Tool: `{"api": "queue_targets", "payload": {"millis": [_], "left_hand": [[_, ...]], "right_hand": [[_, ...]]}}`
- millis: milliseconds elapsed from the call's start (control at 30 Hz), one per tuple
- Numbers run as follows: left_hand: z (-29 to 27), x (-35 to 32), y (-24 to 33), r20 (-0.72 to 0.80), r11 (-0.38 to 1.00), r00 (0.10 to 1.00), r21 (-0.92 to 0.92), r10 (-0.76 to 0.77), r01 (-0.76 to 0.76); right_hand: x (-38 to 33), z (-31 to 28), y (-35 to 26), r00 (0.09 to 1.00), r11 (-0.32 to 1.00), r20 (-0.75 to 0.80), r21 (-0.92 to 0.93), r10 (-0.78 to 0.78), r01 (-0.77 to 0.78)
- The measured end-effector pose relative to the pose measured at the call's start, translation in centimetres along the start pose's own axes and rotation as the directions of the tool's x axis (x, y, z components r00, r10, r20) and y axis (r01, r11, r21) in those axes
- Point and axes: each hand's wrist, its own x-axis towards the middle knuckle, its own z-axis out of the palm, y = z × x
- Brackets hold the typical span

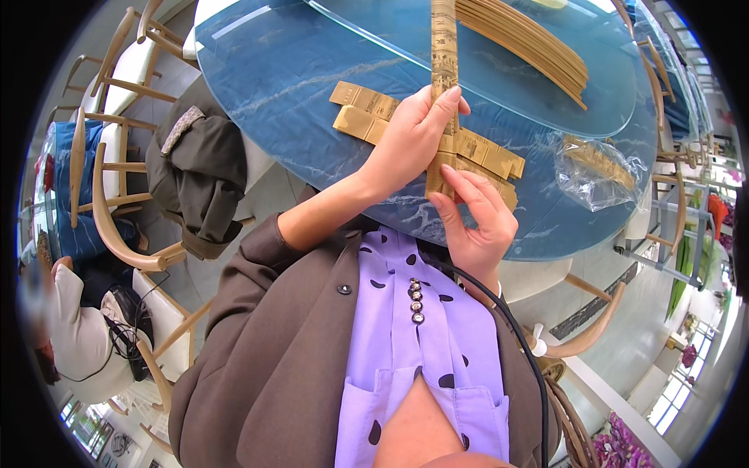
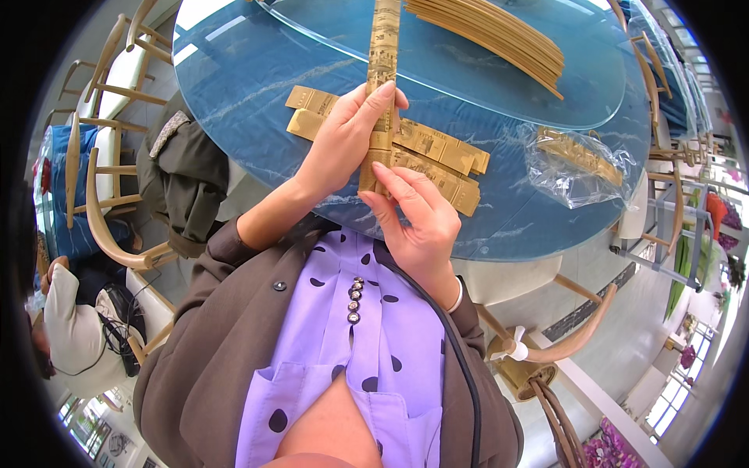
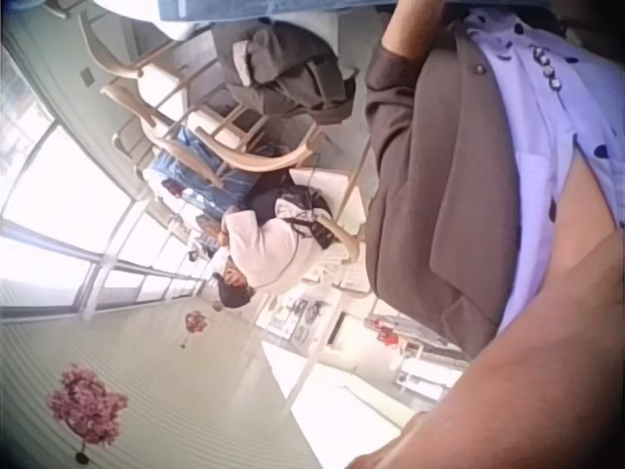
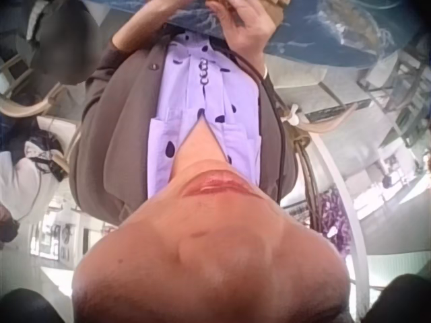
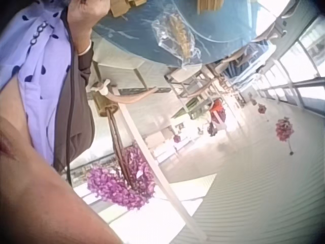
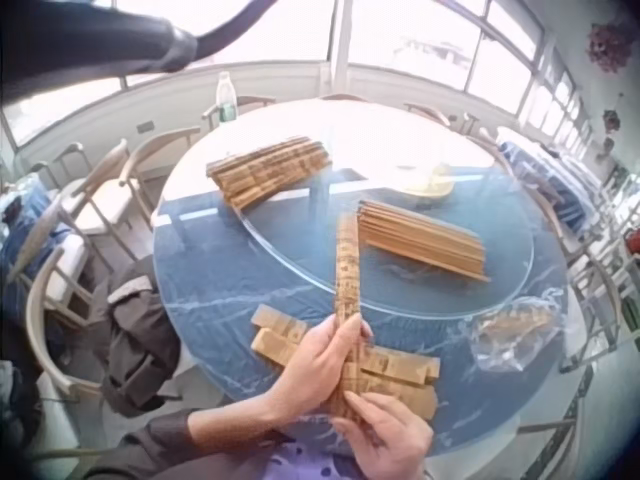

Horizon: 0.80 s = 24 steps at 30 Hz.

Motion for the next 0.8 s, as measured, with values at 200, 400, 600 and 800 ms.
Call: {"api": "queue_targets", "payload": {"millis": [200,400,600,800], "left_hand": [[-1.0,0.1,-0.2,0.049,0.991,0.998,0.131,-0.026,0.019],[-0.2,-0.5,0.0,0.007,0.979,1.000,0.202,-0.017,0.015],[-0.2,-0.9,-0.3,0.017,0.989,0.997,0.130,-0.078,0.075],[-0.6,-1.1,0.4,0.040,0.984,0.998,0.169,-0.056,0.048]], "right_hand": [[0.1,-0.4,0.3,0.998,0.996,0.031,-0.074,-0.050,0.052],[-0.4,-0.2,-0.1,0.991,0.961,0.000,-0.246,-0.132,0.128],[-0.5,0.2,-0.1,0.976,0.941,-0.015,-0.269,-0.216,0.204],[0.1,0.7,0.8,0.985,0.975,-0.039,-0.150,-0.169,0.161]]}}
